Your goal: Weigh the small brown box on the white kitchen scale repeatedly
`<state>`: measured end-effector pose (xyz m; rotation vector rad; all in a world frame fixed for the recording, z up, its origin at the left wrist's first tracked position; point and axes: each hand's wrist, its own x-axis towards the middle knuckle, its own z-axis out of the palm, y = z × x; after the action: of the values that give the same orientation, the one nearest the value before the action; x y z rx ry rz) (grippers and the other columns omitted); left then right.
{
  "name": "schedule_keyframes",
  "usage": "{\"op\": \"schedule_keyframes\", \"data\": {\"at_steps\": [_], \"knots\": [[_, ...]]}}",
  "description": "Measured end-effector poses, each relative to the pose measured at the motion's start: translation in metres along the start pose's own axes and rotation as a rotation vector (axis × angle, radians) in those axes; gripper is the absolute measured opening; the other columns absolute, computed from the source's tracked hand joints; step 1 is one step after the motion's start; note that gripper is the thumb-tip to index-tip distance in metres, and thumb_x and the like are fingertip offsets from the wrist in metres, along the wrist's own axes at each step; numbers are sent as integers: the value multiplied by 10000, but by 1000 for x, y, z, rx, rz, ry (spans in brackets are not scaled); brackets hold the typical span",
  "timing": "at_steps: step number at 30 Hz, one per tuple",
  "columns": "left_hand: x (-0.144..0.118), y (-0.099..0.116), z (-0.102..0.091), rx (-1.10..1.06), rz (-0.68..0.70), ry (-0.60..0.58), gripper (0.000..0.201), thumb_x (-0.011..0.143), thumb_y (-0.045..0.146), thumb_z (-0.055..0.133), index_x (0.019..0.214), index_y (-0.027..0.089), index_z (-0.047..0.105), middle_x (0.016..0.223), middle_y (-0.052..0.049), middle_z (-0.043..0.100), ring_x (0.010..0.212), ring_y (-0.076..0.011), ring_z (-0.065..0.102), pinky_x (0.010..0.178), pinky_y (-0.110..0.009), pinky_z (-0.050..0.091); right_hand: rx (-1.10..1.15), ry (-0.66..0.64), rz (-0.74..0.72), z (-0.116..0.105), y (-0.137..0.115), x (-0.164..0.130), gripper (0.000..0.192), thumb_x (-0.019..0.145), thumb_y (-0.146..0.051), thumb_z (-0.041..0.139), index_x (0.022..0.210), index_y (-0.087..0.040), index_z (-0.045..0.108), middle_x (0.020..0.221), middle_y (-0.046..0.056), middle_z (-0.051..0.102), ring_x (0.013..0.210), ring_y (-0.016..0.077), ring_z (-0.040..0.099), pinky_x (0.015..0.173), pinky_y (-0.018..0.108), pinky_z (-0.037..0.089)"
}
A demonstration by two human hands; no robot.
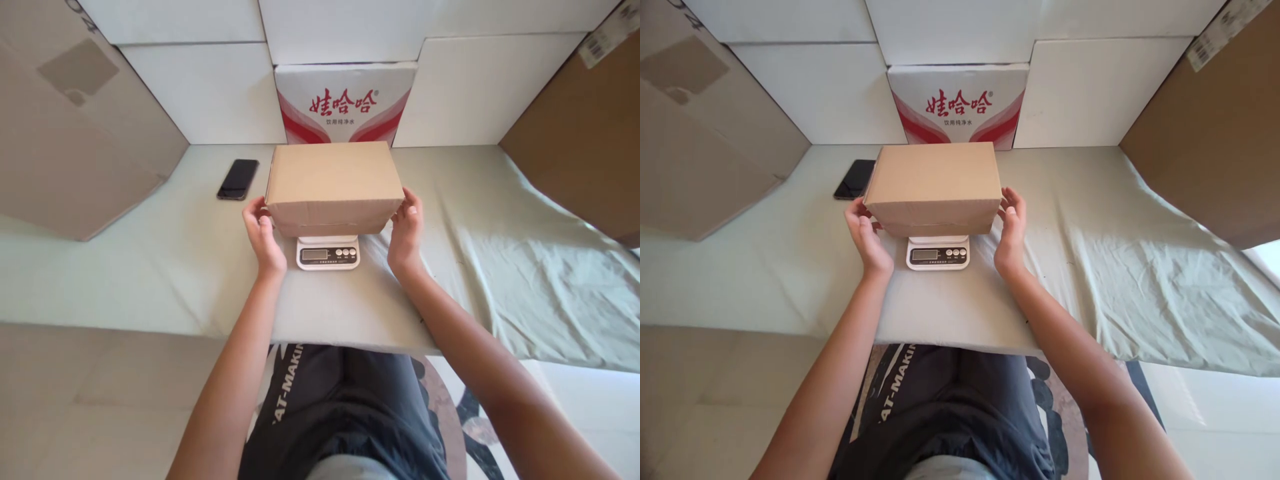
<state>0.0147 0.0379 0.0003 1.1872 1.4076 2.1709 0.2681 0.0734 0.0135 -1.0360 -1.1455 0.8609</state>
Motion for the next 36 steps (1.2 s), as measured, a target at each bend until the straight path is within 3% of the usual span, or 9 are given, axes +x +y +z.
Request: {"op": "schedule_keyframes", "data": {"at_steps": [5, 10, 16, 19, 24, 29, 31, 34, 36], "knots": [[-6, -2, -2, 2, -34, -70, 704, 892, 789, 559, 1332, 240, 593, 1344, -136, 656, 1272, -286, 633, 1086, -422, 501, 59, -121, -57, 11, -6, -16, 624, 963, -728, 403, 1438, -351, 549, 1578, 45, 593, 1553, 298, 494, 1294, 525, 437], [-6, -2, -3, 33, -20, -56, 689, 898, 783, 554, 1319, 240, 600, 1346, -131, 663, 1283, -282, 636, 1106, -421, 502, -3, -163, -109, 12, -9, -19, 584, 984, -682, 407, 1476, -390, 523, 1599, 24, 573, 1570, 311, 478, 1291, 549, 454], [-3, -3, 0, 11, -56, -33, 691, 873, 808, 568, 1252, 233, 623, 1302, -127, 687, 1236, -281, 659, 1074, -414, 523, -68, -150, -24, -1, -13, -15, 614, 973, -579, 540, 1552, -415, 419, 1741, 0, 409, 1669, 291, 332, 1368, 599, 332], [-2, -2, 3, -3, -62, -33, 684, 867, 816, 575, 1219, 233, 628, 1277, -120, 694, 1214, -277, 667, 1064, -408, 528, -80, -167, 15, -8, -14, -16, 657, 936, -548, 631, 1537, -374, 433, 1721, 37, 445, 1648, 305, 370, 1379, 618, 302], [-3, 1, 7, -48, -64, -52, 652, 869, 798, 596, 1173, 222, 633, 1218, -117, 698, 1193, -274, 669, 1069, -408, 524, -83, -257, 109, -10, -16, -37, 631, 908, -523, 670, 1482, -315, 507, 1639, 90, 558, 1546, 327, 515, 1347, 617, 363], [-3, 0, 7, -35, -51, -11, 643, 911, 771, 551, 1241, 225, 635, 1261, -128, 684, 1199, -271, 661, 1020, -395, 532, -327, -101, 211, -16, -18, -70, 705, 845, -561, 775, 1467, -344, 525, 1724, 84, 428, 1670, 389, 287, 1384, 698, 213], [-3, -2, 6, -8, -59, 20, 636, 931, 766, 517, 1269, 239, 631, 1311, -128, 671, 1243, -274, 647, 998, -386, 534, -420, -90, 159, -20, -17, -79, 635, 826, -549, 795, 1375, -307, 586, 1630, 133, 515, 1605, 421, 369, 1349, 734, 245], [-2, -4, 6, 17, -81, 31, 638, 948, 773, 475, 1278, 250, 633, 1328, -124, 670, 1284, -278, 638, 999, -387, 537, -474, -138, 64, -22, -13, -81, 441, 862, -511, 759, 1223, -288, 635, 1333, 140, 679, 1331, 384, 604, 1245, 714, 408], [-1, -5, 7, 11, -85, 21, 652, 948, 781, 468, 1292, 252, 634, 1329, -123, 673, 1295, -281, 639, 1015, -396, 540, -429, -121, 63, -22, -11, -77, 456, 873, -498, 754, 1262, -306, 614, 1347, 126, 672, 1309, 362, 620, 1224, 684, 442]]}}
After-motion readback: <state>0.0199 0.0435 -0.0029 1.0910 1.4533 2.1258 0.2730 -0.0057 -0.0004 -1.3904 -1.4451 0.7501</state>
